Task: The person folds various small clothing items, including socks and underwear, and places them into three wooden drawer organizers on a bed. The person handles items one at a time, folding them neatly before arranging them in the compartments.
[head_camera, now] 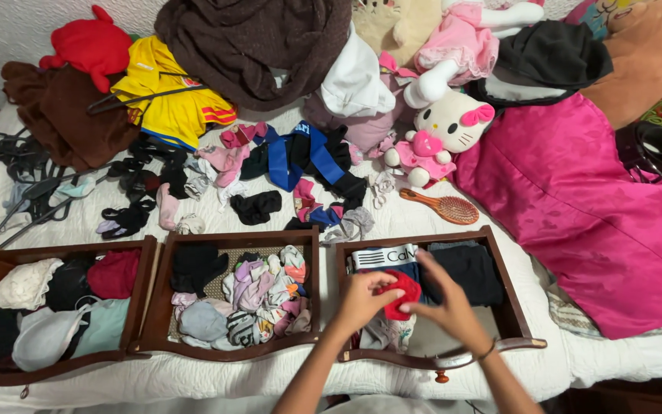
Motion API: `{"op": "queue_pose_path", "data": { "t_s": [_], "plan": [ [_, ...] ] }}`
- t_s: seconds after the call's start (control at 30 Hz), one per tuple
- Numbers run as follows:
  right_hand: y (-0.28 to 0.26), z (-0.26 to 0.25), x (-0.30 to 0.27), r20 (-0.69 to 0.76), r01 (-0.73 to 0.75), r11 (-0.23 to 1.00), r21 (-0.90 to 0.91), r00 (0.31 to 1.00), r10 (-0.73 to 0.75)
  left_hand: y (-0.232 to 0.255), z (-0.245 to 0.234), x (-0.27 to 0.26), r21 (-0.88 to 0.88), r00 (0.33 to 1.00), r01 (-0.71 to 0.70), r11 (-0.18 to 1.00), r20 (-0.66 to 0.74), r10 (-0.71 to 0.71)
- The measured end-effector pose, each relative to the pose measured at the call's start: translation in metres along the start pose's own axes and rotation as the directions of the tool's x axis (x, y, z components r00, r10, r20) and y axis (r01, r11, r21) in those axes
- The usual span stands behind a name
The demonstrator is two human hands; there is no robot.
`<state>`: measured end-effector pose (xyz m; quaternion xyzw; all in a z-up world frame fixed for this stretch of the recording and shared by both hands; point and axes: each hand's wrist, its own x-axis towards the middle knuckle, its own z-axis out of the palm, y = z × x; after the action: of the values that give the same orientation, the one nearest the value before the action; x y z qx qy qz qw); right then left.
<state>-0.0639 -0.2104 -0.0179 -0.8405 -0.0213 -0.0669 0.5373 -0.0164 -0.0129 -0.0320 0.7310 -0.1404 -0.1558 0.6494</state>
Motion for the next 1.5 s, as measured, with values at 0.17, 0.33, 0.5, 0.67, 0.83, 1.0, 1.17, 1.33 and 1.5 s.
{"op": "queue_pose_path", "data": {
  "t_s": [0.17, 0.33, 0.5, 0.67, 0.83, 1.0, 1.17, 1.33, 1.5],
  "plan": [
    [-0.034, -0.023, 0.024, 0.321, -0.332, 0.910, 0.250, 0.915, 0.246, 0.003, 0.008, 0.017, 0.066, 1.000, -0.012, 0.998, -0.013, 0.013],
    [-0.037, -0.044, 0.033, 0.333, -0.516, 0.811, 0.276, 0.843, 0.423, -0.006, 0.030, 0.007, -0.335, 0.990, 0.077, 0.939, -0.090, -0.113],
    [0.059, -0.048, 0.025, 0.417, -0.617, 0.756, 0.220, 0.760, 0.499, -0.087, 0.052, 0.005, -0.336, 0.967, 0.209, 0.919, -0.068, -0.245],
    [0.161, -0.036, -0.003, 0.421, -0.742, 0.667, 0.071, 0.628, 0.654, -0.138, 0.042, -0.005, -0.356, 0.846, 0.423, 0.833, -0.175, -0.504],
    [0.257, -0.003, -0.001, 0.446, -0.699, 0.715, -0.029, 0.631, 0.635, -0.168, 0.046, 0.004, -0.114, 0.890, 0.356, 0.927, -0.260, -0.374],
    [0.290, 0.024, -0.011, 0.609, -0.666, 0.724, -0.177, 0.504, 0.612, -0.205, 0.099, 0.012, 0.299, 1.000, -0.005, 0.954, -0.028, 0.014],
    [0.316, 0.032, -0.021, 0.540, -0.175, 0.813, -0.555, 0.668, 0.512, -0.225, 0.140, 0.010, 0.740, 0.898, -0.208, 0.639, 0.404, -0.175],
    [0.296, 0.009, -0.013, 0.580, -0.074, 0.845, -0.530, 0.694, 0.425, -0.263, 0.169, 0.013, 0.791, 0.844, -0.281, 0.544, 0.474, -0.253],
    [0.239, -0.028, 0.056, 0.505, -0.497, 0.839, -0.222, 0.677, 0.535, -0.237, 0.174, 0.018, 0.800, 0.625, -0.386, 0.459, 0.593, -0.508]
  ]
}}
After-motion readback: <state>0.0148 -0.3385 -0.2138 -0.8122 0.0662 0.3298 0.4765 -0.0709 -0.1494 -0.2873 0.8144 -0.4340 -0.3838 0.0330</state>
